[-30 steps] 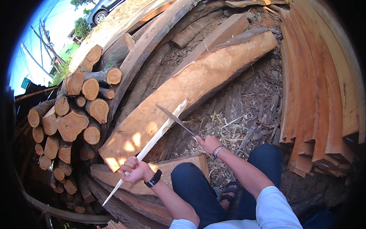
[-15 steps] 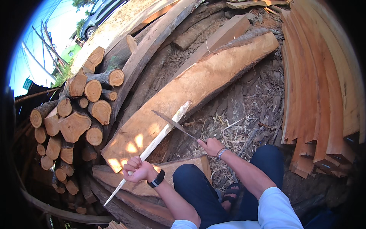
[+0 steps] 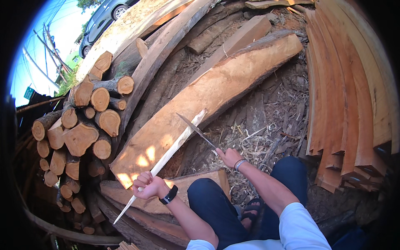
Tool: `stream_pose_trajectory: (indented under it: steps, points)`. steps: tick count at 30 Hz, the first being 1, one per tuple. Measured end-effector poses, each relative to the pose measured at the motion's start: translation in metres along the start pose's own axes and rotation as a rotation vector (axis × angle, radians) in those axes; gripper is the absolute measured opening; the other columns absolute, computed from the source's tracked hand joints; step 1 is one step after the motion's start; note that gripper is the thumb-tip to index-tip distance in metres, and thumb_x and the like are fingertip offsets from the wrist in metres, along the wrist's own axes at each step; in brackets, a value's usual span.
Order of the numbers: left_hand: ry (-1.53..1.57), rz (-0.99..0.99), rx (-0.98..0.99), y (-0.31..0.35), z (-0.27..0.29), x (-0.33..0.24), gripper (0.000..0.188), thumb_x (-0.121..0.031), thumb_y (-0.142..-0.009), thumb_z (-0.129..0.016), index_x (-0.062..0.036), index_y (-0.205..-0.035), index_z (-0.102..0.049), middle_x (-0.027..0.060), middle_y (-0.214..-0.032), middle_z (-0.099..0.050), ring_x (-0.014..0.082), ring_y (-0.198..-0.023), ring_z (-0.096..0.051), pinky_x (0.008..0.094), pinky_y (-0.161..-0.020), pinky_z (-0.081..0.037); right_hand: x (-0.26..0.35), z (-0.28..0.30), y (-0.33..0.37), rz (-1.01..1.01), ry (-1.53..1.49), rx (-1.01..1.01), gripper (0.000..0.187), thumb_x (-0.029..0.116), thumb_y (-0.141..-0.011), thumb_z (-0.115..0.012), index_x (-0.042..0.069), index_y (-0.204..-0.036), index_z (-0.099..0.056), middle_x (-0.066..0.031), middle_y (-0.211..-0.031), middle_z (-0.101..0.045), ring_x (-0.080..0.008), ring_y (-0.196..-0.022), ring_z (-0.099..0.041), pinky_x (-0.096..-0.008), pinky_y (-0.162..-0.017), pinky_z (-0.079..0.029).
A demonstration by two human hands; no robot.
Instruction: The person is shaving a thin wooden strip using a large knife while seated among piles of logs and wooden planks.
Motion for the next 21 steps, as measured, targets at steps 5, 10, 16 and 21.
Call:
stream_pose_trajectory:
  steps: [5,10,16,21]
  points:
    - [-0.002,0.003,-0.054,0.000,0.003,-0.002,0.040,-0.029,-0.088,-0.037,-0.0164,-0.053,-0.022,-0.0019,-0.049,-0.014,0.0122,-0.046,-0.014,0.0290,-0.048,-0.016,0.003,0.003,0.003,0.031,0.011,0.042,0.081,0.065,-0.094,-0.035,-0.007,-0.077,-0.068,-0.0334,-0.081,-0.064,-0.0469,-0.085,-0.064,-0.0511,-0.080,-0.049]
    - [-0.006,0.001,-0.026,0.000,0.004,0.000,0.040,-0.029,-0.088,-0.038,-0.0167,-0.053,-0.022,-0.0022,-0.049,-0.014,0.0122,-0.045,-0.014,0.0287,-0.048,-0.016,0.004,0.000,0.004,0.001,0.020,0.000,0.080,0.065,-0.094,-0.035,-0.005,-0.077,-0.069,-0.0322,-0.080,-0.064,-0.0454,-0.084,-0.065,-0.0510,-0.079,-0.049]
    - [-0.010,-0.004,-0.064,0.000,0.003,-0.001,0.040,-0.028,-0.089,-0.037,-0.0169,-0.053,-0.022,-0.0021,-0.048,-0.015,0.0122,-0.045,-0.014,0.0284,-0.047,-0.016,-0.005,0.003,-0.003,-0.006,0.035,-0.013,0.082,0.065,-0.093,-0.036,-0.008,-0.078,-0.068,-0.0335,-0.080,-0.064,-0.0461,-0.083,-0.065,-0.0510,-0.077,-0.050]
    - [-0.036,-0.008,-0.029,0.002,0.001,0.000,0.039,-0.028,-0.089,-0.037,-0.0167,-0.054,-0.022,-0.0020,-0.048,-0.015,0.0123,-0.045,-0.014,0.0283,-0.047,-0.016,-0.004,-0.003,-0.001,0.048,0.010,0.016,0.083,0.067,-0.092,-0.038,-0.010,-0.080,-0.068,-0.0344,-0.082,-0.064,-0.0476,-0.085,-0.064,-0.0510,-0.079,-0.050]
Point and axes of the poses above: each hand's wrist, its own y-axis away from the middle knuckle, its own z-axis out of the back of the hand, x = y × z, the point moved 9 cm from there along -y, towards the middle knuckle
